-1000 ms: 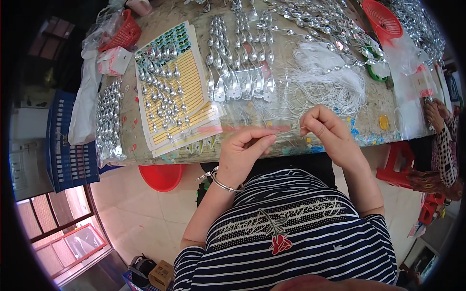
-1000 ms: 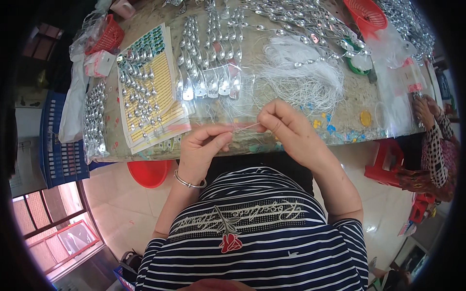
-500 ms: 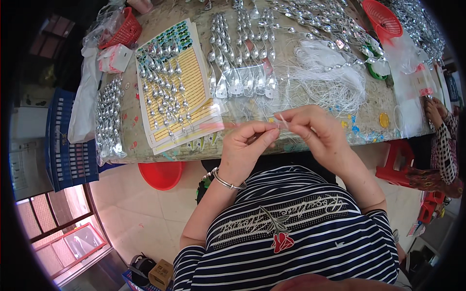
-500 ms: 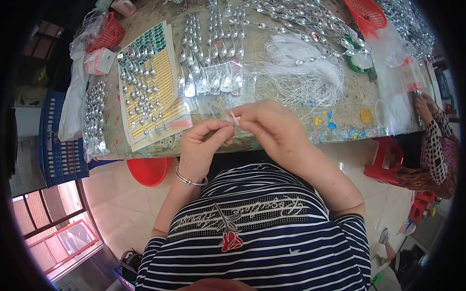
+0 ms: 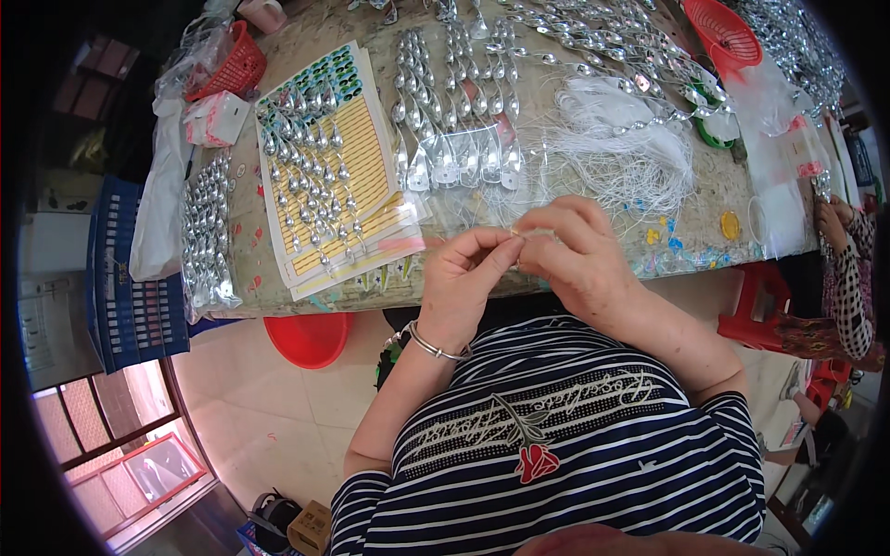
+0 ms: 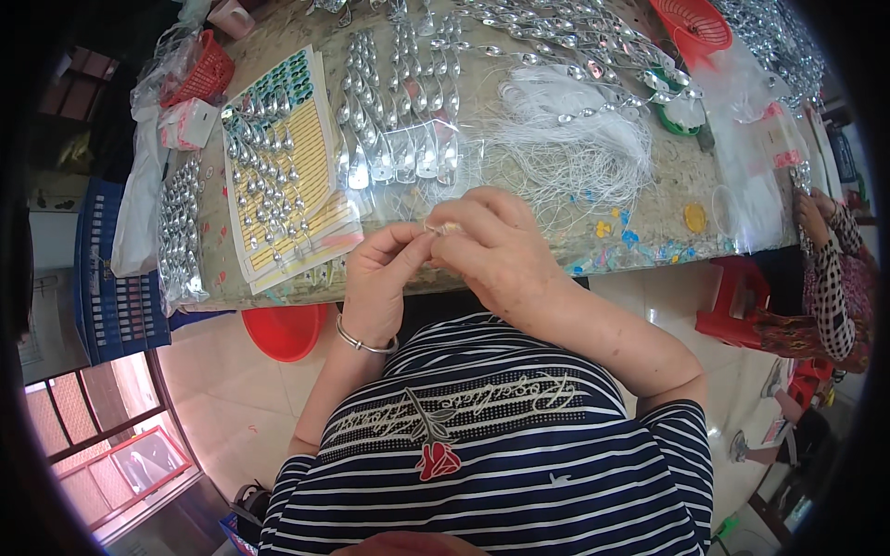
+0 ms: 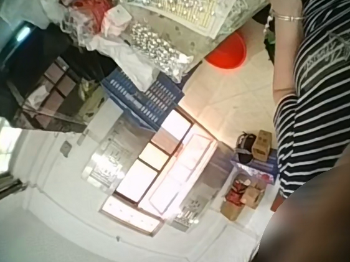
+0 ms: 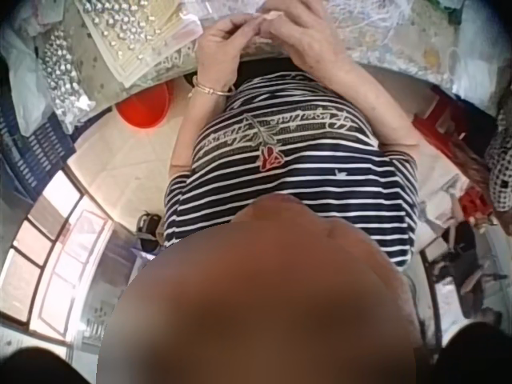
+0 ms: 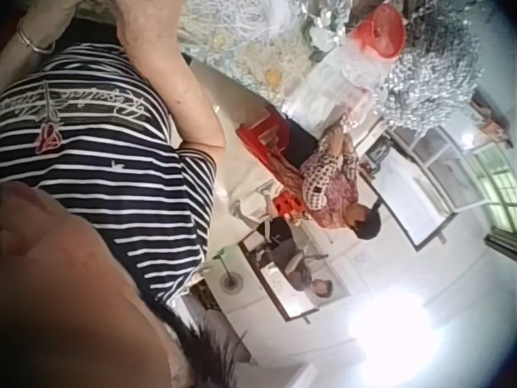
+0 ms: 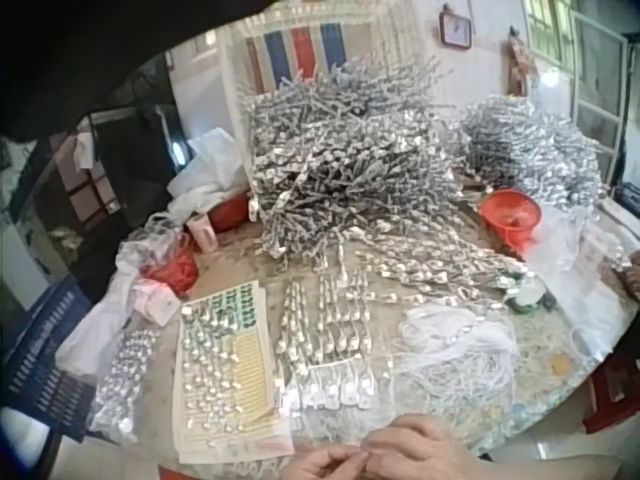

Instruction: Packing silver-colored toy components into plastic bags and organizing them on a workstation table.

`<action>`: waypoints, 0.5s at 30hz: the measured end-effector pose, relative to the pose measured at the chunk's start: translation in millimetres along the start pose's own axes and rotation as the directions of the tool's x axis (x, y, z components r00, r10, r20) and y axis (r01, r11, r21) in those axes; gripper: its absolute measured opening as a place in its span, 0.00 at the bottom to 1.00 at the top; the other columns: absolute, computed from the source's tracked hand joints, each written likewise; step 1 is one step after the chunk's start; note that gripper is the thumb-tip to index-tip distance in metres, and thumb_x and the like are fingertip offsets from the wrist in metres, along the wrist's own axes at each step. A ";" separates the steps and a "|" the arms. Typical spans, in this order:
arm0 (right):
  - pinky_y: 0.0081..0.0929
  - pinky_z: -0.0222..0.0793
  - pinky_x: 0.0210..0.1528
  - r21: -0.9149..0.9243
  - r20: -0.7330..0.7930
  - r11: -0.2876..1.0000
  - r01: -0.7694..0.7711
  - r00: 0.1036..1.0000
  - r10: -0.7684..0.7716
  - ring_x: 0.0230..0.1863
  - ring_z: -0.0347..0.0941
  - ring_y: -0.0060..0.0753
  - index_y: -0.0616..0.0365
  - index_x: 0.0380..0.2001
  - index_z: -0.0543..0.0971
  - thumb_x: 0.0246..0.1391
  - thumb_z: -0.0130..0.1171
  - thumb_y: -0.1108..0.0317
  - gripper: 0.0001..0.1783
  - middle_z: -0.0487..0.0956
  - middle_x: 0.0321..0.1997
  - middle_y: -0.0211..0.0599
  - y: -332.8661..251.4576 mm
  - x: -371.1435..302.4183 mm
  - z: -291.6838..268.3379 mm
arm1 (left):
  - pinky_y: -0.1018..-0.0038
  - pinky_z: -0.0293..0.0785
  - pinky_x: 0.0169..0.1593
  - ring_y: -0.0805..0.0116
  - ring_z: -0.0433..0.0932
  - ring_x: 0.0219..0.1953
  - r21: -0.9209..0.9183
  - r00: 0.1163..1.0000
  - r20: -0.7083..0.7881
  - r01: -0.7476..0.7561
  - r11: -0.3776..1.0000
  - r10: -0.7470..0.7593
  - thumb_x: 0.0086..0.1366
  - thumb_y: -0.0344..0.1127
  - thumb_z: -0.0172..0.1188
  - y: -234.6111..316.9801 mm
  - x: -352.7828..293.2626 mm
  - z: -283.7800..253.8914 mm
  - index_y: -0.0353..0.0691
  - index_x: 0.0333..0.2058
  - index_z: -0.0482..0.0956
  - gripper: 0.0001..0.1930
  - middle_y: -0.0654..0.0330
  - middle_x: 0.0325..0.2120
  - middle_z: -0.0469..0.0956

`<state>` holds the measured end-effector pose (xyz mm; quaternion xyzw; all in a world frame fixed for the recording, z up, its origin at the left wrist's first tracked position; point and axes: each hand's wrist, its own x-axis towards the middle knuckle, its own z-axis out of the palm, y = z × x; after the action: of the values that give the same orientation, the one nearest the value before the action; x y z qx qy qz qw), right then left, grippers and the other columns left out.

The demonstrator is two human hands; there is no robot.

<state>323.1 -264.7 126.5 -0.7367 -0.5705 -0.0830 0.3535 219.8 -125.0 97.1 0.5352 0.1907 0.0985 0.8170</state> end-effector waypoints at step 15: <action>0.20 0.63 0.43 0.615 0.313 0.591 -0.522 0.850 0.424 0.39 0.66 0.21 0.61 0.33 0.73 0.61 0.53 0.70 0.05 0.69 0.37 0.30 13.2 -3.2 4.9 | 0.86 0.64 0.33 0.85 0.70 0.29 0.103 0.990 0.135 -0.059 0.993 0.045 0.61 0.26 0.62 -4.5 -0.4 -5.4 0.36 0.32 0.80 0.01 0.70 0.27 0.76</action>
<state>332.5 -265.4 115.6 -0.6831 -0.3652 0.2781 0.5680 217.0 -122.4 91.1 0.5881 0.1268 0.0738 0.7953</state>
